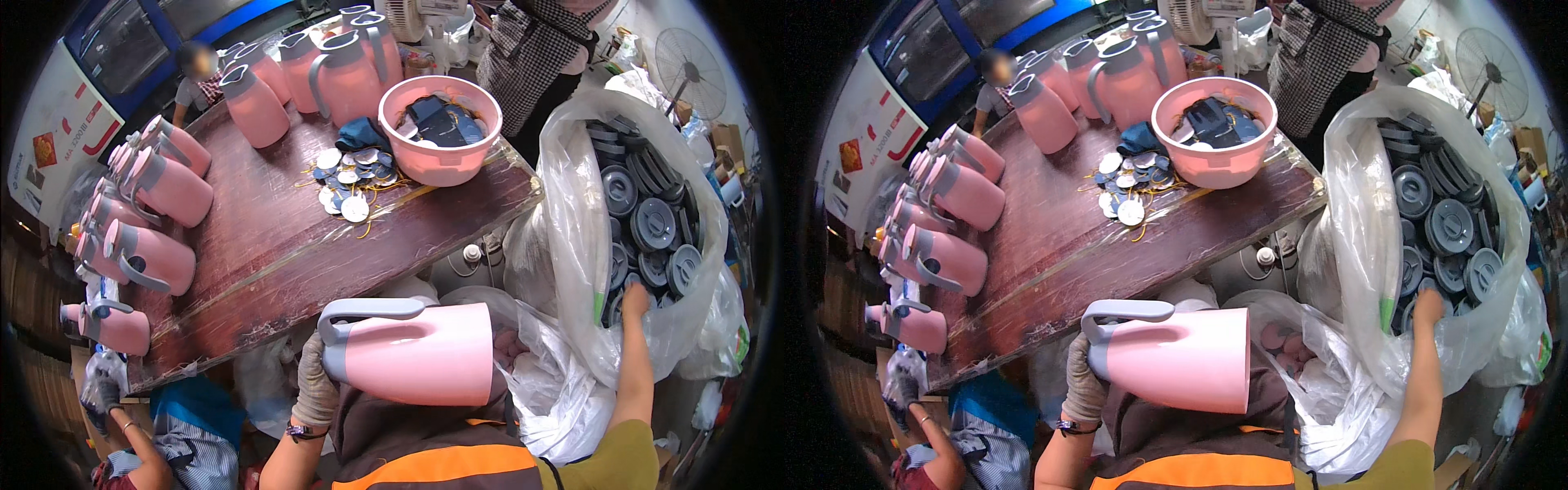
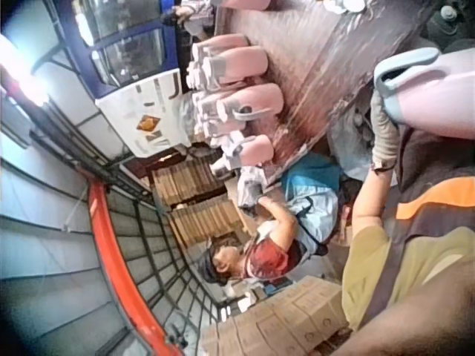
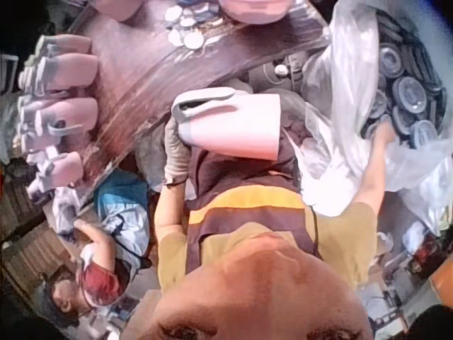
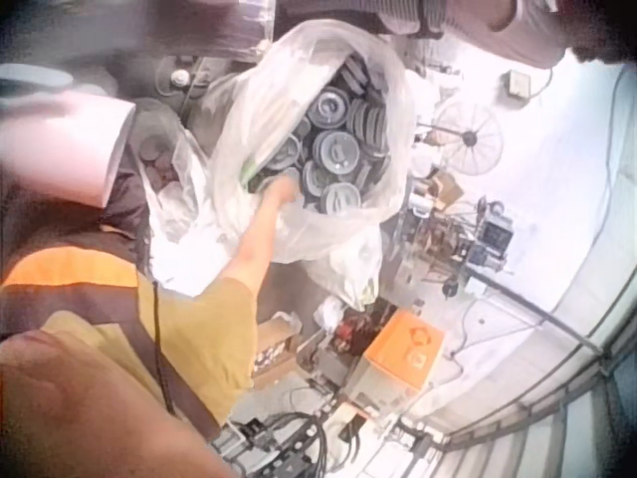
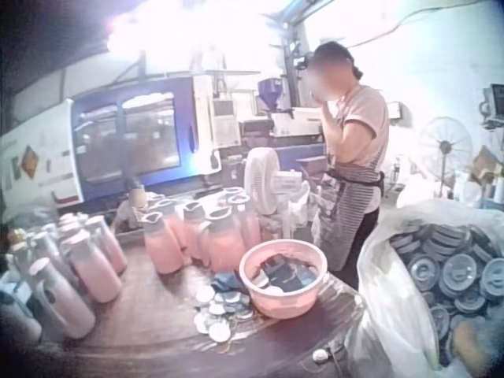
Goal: The person assembles pink kettles by attaching gray lids and inserting small circular tags with yellow strings. They handle each kettle one at a time, place the lid, insert the tag, and set the finished unit on the table. The process repeats across multiple units.
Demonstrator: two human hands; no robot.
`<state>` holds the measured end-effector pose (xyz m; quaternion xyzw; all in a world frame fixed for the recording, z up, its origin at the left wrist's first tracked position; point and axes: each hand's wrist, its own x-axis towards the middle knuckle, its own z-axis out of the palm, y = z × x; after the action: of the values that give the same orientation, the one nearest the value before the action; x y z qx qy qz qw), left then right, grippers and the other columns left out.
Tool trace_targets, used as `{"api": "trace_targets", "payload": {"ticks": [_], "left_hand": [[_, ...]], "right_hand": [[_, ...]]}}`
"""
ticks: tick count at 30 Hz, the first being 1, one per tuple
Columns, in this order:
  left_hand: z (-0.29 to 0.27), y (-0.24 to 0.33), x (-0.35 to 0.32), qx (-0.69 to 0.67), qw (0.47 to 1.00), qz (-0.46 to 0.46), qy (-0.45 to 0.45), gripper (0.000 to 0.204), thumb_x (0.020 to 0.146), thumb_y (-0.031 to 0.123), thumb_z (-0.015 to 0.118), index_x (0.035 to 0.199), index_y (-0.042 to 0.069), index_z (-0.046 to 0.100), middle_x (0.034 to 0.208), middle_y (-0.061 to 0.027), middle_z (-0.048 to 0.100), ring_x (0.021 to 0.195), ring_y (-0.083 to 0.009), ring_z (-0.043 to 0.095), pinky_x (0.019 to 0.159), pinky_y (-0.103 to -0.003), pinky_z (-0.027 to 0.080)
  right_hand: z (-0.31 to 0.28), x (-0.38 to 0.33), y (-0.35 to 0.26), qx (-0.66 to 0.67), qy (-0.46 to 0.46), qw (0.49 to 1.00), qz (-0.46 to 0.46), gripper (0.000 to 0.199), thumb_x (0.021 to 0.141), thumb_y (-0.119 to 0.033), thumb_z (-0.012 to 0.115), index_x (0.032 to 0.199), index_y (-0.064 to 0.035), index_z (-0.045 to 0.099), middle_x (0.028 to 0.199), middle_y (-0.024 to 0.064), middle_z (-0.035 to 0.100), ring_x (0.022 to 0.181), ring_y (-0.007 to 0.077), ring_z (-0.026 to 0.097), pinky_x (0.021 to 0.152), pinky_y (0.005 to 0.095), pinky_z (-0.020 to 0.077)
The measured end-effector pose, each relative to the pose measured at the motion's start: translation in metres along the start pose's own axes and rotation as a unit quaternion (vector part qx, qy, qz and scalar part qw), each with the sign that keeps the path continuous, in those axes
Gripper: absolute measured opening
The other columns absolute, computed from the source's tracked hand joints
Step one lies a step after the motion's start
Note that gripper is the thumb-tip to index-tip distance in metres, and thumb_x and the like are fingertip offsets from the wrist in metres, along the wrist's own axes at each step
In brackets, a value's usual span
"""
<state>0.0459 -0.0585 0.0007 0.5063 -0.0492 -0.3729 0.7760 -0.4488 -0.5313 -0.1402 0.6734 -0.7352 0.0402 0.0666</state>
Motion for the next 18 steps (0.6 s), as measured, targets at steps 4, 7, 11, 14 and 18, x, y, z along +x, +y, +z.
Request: {"api": "trace_targets", "payload": {"ticks": [4, 7, 11, 14, 18], "left_hand": [[0.004, -0.005, 0.004, -0.028, 1.0, 0.006, 0.001, 0.049, 0.091, 0.043, 0.054, 0.12, 0.004, 0.057, 0.116, -0.0083, 0.062, 0.106, -0.0199, 0.058, 0.096, -0.035, 0.044], [0.001, -0.019, 0.003, -0.089, 0.995, -0.038, 0.003, 0.056, 0.089, 0.049, 0.056, 0.124, 0.005, 0.052, 0.116, -0.0088, 0.061, 0.108, -0.0225, 0.058, 0.095, -0.038, 0.047], [-0.007, -0.041, -0.001, -0.216, 0.972, -0.08, 0.044, 0.057, 0.088, 0.047, 0.056, 0.125, 0.004, 0.05, 0.117, -0.0121, 0.06, 0.105, -0.0267, 0.06, 0.094, -0.043, 0.049], [-0.037, -0.057, -0.007, -0.264, 0.954, -0.116, 0.086, 0.059, 0.084, 0.049, 0.057, 0.125, 0.007, 0.052, 0.123, -0.0109, 0.059, 0.113, -0.0295, 0.055, 0.1, -0.045, 0.042], [-0.05, -0.063, -0.017, -0.258, 0.951, -0.122, 0.123, 0.062, 0.082, 0.054, 0.055, 0.123, 0.008, 0.053, 0.121, -0.0111, 0.06, 0.11, -0.0307, 0.056, 0.099, -0.047, 0.043]], "right_hand": [[-0.075, -0.026, -0.052, 0.396, 0.065, 0.913, -0.07, 0.037, 0.093, -0.029, 0.057, 0.116, -0.001, 0.064, 0.104, 0.0133, 0.068, 0.092, 0.0233, 0.062, 0.083, 0.0302, 0.0466], [-0.18, -0.135, -0.174, 0.567, 0.012, 0.806, -0.17, 0.034, 0.096, -0.021, 0.056, 0.119, 0.0042, 0.06, 0.101, 0.0032, 0.064, 0.087, 0.0098, 0.055, 0.08, 0.0236, 0.0455], [-0.216, -0.256, -0.255, 0.606, -0.013, 0.668, -0.431, 0.031, 0.082, -0.007, 0.068, 0.112, -0.0032, 0.065, 0.117, 0.0159, 0.061, 0.106, 0.0303, 0.058, 0.092, 0.0368, 0.0449], [-0.208, -0.297, -0.264, 0.677, -0.094, 0.628, -0.373, 0.029, 0.085, -0.016, 0.067, 0.109, 0.0007, 0.065, 0.118, 0.0173, 0.06, 0.107, 0.0289, 0.056, 0.094, 0.0365, 0.0421], [-0.202, -0.314, -0.263, 0.675, -0.115, 0.604, -0.407, 0.031, 0.088, -0.021, 0.066, 0.11, 0.0003, 0.065, 0.12, 0.0179, 0.058, 0.109, 0.0298, 0.054, 0.093, 0.0375, 0.0419]]}}
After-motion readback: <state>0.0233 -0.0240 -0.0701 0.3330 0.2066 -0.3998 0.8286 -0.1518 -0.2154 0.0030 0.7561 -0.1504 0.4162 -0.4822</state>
